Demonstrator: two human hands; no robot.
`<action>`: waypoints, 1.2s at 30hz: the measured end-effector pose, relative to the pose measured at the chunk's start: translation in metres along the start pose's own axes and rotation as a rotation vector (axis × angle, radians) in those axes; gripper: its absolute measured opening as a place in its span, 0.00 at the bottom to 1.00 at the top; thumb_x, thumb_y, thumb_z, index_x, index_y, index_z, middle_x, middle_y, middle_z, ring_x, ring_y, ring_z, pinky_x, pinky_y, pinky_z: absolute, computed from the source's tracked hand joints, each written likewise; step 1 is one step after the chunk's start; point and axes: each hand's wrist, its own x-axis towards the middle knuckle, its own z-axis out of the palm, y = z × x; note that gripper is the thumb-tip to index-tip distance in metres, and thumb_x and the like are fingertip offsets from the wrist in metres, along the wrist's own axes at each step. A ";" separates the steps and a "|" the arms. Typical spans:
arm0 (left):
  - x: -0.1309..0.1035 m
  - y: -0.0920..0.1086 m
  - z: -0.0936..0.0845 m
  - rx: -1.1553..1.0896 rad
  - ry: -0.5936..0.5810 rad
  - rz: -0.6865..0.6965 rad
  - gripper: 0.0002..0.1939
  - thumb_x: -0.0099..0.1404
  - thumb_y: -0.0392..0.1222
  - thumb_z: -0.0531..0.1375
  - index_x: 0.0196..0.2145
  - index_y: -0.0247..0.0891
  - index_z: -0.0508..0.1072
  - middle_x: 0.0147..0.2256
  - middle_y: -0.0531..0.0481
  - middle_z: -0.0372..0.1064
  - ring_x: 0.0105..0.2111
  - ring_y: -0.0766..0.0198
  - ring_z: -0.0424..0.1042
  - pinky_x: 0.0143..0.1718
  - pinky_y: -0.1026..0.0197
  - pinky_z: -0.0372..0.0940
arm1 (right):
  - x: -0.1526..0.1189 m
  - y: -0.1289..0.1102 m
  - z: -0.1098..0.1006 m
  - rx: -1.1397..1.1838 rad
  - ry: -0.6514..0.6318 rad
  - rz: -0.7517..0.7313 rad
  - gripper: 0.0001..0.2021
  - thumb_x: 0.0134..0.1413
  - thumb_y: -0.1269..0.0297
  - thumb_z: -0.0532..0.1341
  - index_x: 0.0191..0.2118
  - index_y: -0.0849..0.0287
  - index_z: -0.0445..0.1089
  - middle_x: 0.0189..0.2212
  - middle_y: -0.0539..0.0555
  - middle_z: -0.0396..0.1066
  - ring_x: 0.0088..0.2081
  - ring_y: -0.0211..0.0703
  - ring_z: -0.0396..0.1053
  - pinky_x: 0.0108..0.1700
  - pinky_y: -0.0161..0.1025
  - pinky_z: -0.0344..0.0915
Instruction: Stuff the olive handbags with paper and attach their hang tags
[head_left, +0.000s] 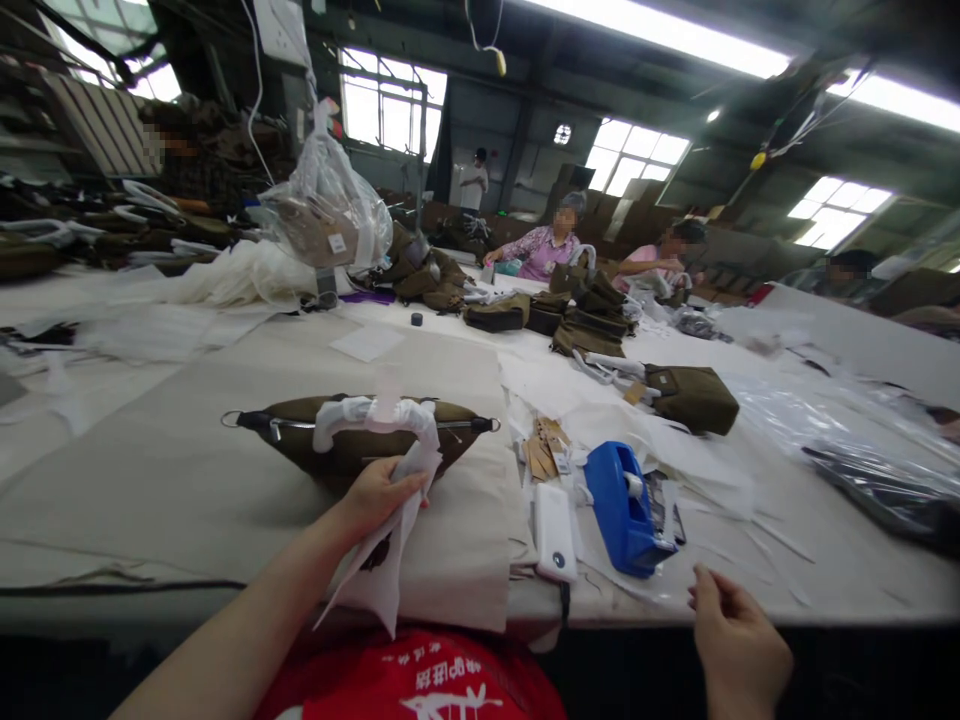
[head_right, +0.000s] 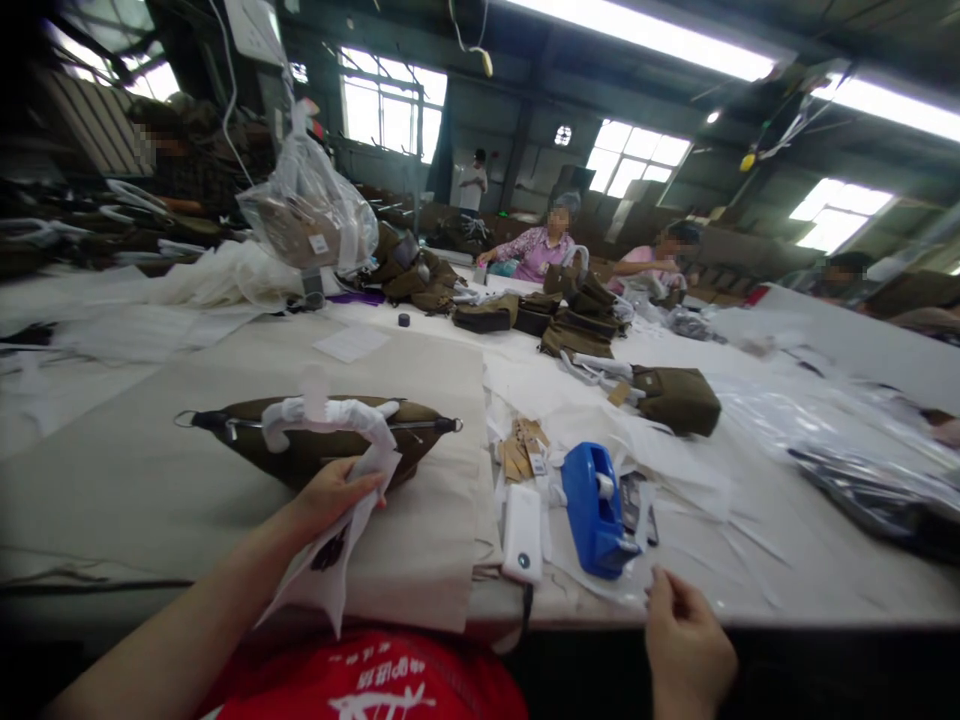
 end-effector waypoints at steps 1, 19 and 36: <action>0.000 0.001 0.000 -0.006 0.007 0.004 0.22 0.54 0.58 0.65 0.30 0.33 0.73 0.24 0.47 0.73 0.21 0.65 0.66 0.24 0.64 0.56 | -0.008 -0.013 0.000 0.055 0.005 -0.039 0.22 0.47 0.43 0.59 0.38 0.55 0.78 0.27 0.60 0.78 0.34 0.60 0.75 0.35 0.48 0.68; 0.004 -0.007 -0.002 -0.059 0.035 0.105 0.20 0.54 0.54 0.66 0.27 0.31 0.75 0.24 0.48 0.72 0.22 0.65 0.67 0.24 0.64 0.59 | -0.146 -0.276 0.105 0.497 -1.024 -0.706 0.20 0.54 0.46 0.61 0.23 0.57 0.71 0.16 0.48 0.67 0.18 0.38 0.65 0.22 0.34 0.58; 0.007 -0.015 0.001 -0.536 -0.255 0.014 0.25 0.46 0.57 0.69 0.29 0.30 0.75 0.22 0.47 0.70 0.21 0.65 0.68 0.24 0.63 0.60 | -0.165 -0.263 0.126 0.774 -1.228 -0.282 0.26 0.47 0.37 0.63 0.19 0.57 0.67 0.14 0.48 0.66 0.16 0.36 0.61 0.19 0.33 0.55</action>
